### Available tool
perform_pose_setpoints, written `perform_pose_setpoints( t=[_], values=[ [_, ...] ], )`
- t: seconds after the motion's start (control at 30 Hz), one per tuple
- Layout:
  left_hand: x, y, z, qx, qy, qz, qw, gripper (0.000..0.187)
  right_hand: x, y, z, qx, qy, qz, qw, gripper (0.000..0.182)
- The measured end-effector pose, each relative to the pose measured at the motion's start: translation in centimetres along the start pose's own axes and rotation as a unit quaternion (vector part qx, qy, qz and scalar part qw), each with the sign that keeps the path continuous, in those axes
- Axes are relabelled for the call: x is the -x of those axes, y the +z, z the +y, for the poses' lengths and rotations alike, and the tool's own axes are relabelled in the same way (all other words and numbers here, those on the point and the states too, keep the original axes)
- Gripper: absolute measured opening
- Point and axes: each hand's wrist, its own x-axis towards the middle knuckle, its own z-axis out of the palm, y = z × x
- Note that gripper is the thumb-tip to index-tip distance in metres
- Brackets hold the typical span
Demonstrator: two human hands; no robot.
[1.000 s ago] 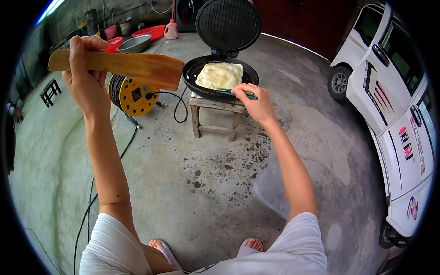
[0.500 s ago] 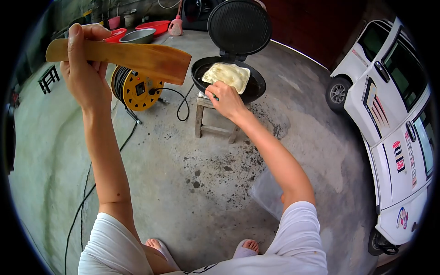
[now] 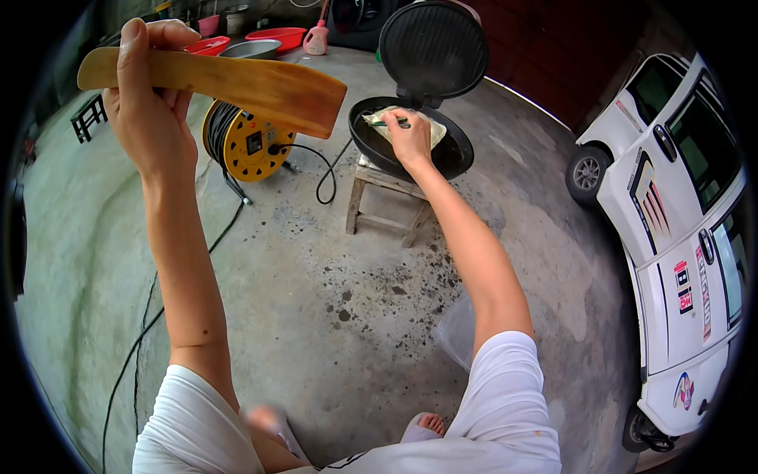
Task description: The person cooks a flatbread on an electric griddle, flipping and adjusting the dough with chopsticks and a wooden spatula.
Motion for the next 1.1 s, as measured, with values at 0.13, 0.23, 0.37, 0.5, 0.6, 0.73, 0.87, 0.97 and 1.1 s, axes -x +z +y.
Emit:
perform_pose_setpoints(
  t=[0.13, 0.23, 0.37, 0.5, 0.6, 0.73, 0.87, 0.97, 1.1],
  values=[
    [0.1, 0.1, 0.1, -0.011, -0.014, 0.028, 0.999, 0.038, -2.7, -0.6, 0.6, -0.242, 0.068, 0.088, 0.964, 0.026],
    [0.3, 0.2, 0.0, -0.007, -0.004, 0.016, 1.0, 0.037, -4.6, -2.5, -0.4, -0.335, 0.102, 0.166, 0.922, 0.024],
    [0.6, 0.6, 0.1, -0.009, -0.026, 0.032, 0.999, 0.036, -6.1, -6.5, 0.1, -0.385, 0.132, 0.263, 0.875, 0.023],
    [0.5, 0.4, -0.3, -0.013, -0.023, 0.027, 0.999, 0.036, -5.7, -10.6, 4.3, -0.374, 0.168, 0.344, 0.844, 0.025],
    [0.5, 0.4, -0.4, -0.013, -0.02, 0.021, 1.0, 0.036, -3.9, -12.8, 7.3, -0.318, 0.223, 0.33, 0.86, 0.025],
    [0.6, 0.5, -0.5, -0.017, -0.005, 0.005, 1.0, 0.036, -1.1, -14.2, 9.4, -0.26, 0.25, 0.301, 0.883, 0.025],
    [0.9, 1.2, -0.4, -0.01, -0.024, 0.025, 0.999, 0.036, 0.4, -15.3, 9.5, -0.206, 0.302, 0.252, 0.896, 0.024],
    [1.0, 1.0, -0.4, -0.009, -0.028, 0.005, 1.0, 0.036, 0.0, -16.8, 8.7, -0.12, 0.32, 0.154, 0.927, 0.024],
    [1.0, 0.8, -0.7, -0.009, -0.025, 0.005, 1.0, 0.036, -1.7, -17.5, 5.7, -0.002, 0.224, 0.092, 0.97, 0.025]
  ],
)
